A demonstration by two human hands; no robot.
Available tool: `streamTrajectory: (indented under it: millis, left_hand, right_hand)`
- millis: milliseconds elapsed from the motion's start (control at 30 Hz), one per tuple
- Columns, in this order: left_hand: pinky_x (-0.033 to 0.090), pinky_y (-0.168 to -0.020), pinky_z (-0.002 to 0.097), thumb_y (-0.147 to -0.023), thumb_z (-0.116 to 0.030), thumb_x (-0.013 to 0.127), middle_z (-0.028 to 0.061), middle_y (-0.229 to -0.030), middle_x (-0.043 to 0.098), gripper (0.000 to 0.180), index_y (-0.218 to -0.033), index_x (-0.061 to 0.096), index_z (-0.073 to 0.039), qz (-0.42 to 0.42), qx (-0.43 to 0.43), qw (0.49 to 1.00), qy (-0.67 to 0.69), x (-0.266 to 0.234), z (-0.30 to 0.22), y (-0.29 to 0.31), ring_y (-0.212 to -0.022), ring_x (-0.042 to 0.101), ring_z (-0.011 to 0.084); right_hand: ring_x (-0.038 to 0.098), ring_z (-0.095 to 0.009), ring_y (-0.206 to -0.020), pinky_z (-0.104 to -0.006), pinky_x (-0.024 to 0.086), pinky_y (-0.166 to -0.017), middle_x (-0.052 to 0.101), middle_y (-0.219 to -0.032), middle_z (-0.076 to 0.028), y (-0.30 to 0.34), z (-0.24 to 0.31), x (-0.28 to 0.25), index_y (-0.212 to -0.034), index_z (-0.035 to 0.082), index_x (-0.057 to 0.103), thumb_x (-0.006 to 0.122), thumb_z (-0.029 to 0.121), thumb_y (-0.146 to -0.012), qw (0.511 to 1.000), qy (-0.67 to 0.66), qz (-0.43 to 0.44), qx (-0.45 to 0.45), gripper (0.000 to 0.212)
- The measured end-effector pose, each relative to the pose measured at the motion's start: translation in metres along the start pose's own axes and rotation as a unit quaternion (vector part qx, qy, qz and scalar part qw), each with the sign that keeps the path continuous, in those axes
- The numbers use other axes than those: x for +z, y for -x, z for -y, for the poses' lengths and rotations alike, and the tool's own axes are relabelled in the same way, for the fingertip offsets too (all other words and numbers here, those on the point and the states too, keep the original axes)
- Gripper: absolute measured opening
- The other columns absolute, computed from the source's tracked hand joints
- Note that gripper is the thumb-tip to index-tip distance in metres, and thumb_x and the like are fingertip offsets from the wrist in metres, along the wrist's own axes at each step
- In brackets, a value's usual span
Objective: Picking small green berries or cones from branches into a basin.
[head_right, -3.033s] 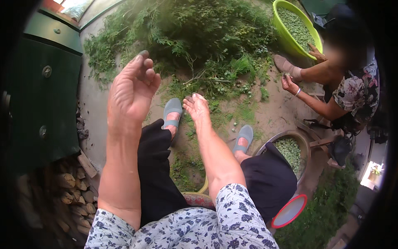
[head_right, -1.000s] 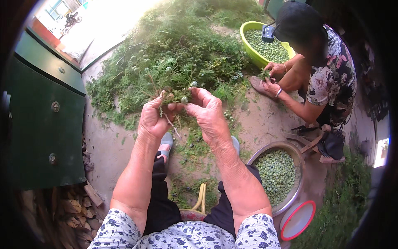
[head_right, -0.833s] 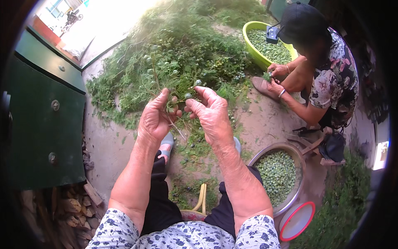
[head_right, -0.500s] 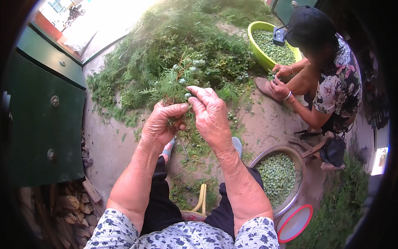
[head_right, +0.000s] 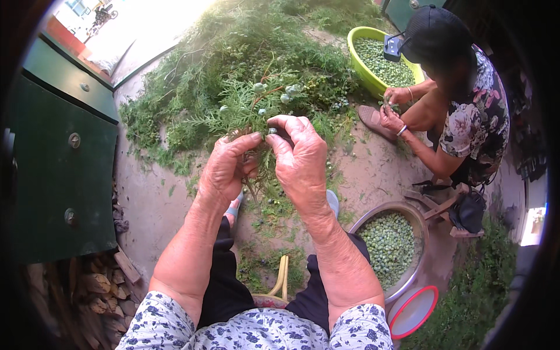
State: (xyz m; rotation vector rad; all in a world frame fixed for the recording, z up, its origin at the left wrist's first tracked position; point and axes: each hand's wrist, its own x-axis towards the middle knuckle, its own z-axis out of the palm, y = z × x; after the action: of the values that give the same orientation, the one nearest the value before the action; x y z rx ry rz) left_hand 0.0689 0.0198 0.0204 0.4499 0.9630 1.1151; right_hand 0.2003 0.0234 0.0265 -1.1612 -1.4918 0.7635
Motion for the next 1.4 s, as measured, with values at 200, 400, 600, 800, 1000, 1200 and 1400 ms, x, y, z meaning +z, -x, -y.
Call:
streamTrajectory:
  millis: [200,400,600,800,1000,1200,1400]
  left_hand:
    - [0.035,-0.043,0.0196,-0.077,-0.018,0.067,-0.0031,-0.068,0.056,0.012,-0.084,0.06,-0.01,-0.014,0.014,1.0,-0.002,0.007,0.002,0.003,-0.052,0.045,0.0045]
    - [0.034,-0.044,0.0209,-0.075,-0.018,0.068,-0.0044,-0.063,0.052,0.012,-0.079,0.06,-0.011,0.025,0.035,0.999,0.025,-0.006,0.007,-0.003,-0.05,0.043,0.005]
    - [0.033,-0.044,0.022,-0.074,-0.016,0.067,-0.0046,-0.057,0.047,0.013,-0.07,0.056,-0.011,0.003,0.0,0.996,0.09,-0.004,0.004,-0.001,-0.047,0.04,0.0057]
    - [0.028,-0.042,0.0239,-0.072,-0.016,0.064,-0.0054,-0.054,0.042,0.013,-0.067,0.053,-0.012,-0.025,-0.012,0.992,0.121,-0.003,-0.002,0.002,-0.043,0.034,0.0069]
    - [0.028,-0.043,0.0238,-0.072,-0.015,0.062,-0.0062,-0.051,0.039,0.01,-0.067,0.053,-0.013,-0.019,-0.037,0.997,0.065,-0.007,-0.002,0.004,-0.043,0.033,0.0068]
    - [0.032,-0.044,0.0219,-0.074,-0.026,0.068,-0.0029,-0.068,0.056,0.016,-0.082,0.061,-0.014,-0.069,0.02,0.997,-0.036,0.006,0.002,0.006,-0.05,0.039,0.0062]
    - [0.043,-0.052,0.0238,-0.077,-0.02,0.066,0.0019,-0.079,0.062,0.018,-0.089,0.063,-0.007,0.02,0.036,0.999,-0.008,0.002,0.0,0.009,-0.064,0.056,0.0098]
  right_hand:
    - [0.059,-0.017,-0.075,-0.0272,0.047,-0.067,0.059,-0.083,-0.01,0.0,0.011,-0.003,-0.093,0.0,0.06,0.06,-0.004,-0.075,0.999,-0.014,0.022,0.031,0.019]
    - [0.058,-0.015,-0.074,-0.0263,0.046,-0.066,0.059,-0.081,-0.007,-0.001,0.004,-0.003,-0.093,0.0,0.061,0.06,0.001,-0.077,0.999,0.009,0.034,-0.009,0.015]
    - [0.056,-0.013,-0.072,-0.0251,0.045,-0.062,0.058,-0.081,-0.003,-0.001,-0.003,-0.003,-0.092,-0.001,0.058,0.057,0.005,-0.082,0.897,-0.362,0.069,0.245,0.012]
    - [0.056,-0.013,-0.081,-0.0257,0.045,-0.063,0.057,-0.086,-0.005,-0.007,0.0,-0.012,-0.102,0.001,0.051,0.054,0.011,-0.087,0.83,-0.489,0.057,0.263,0.019]
    - [0.053,-0.008,-0.066,-0.0189,0.041,-0.05,0.057,-0.083,-0.002,-0.003,-0.006,0.001,-0.103,-0.001,0.055,0.054,0.014,-0.088,0.853,-0.435,0.032,0.288,0.021]
    - [0.049,-0.005,-0.058,-0.0176,0.037,-0.048,0.057,-0.072,0.001,-0.001,-0.006,0.002,-0.096,0.0,0.06,0.061,0.013,-0.084,0.89,-0.368,0.041,0.266,0.017]
    - [0.046,-0.006,-0.055,-0.0187,0.036,-0.048,0.056,-0.07,0.001,-0.001,0.0,0.002,-0.094,0.001,0.059,0.062,0.013,-0.083,0.944,-0.246,0.067,0.211,0.016]
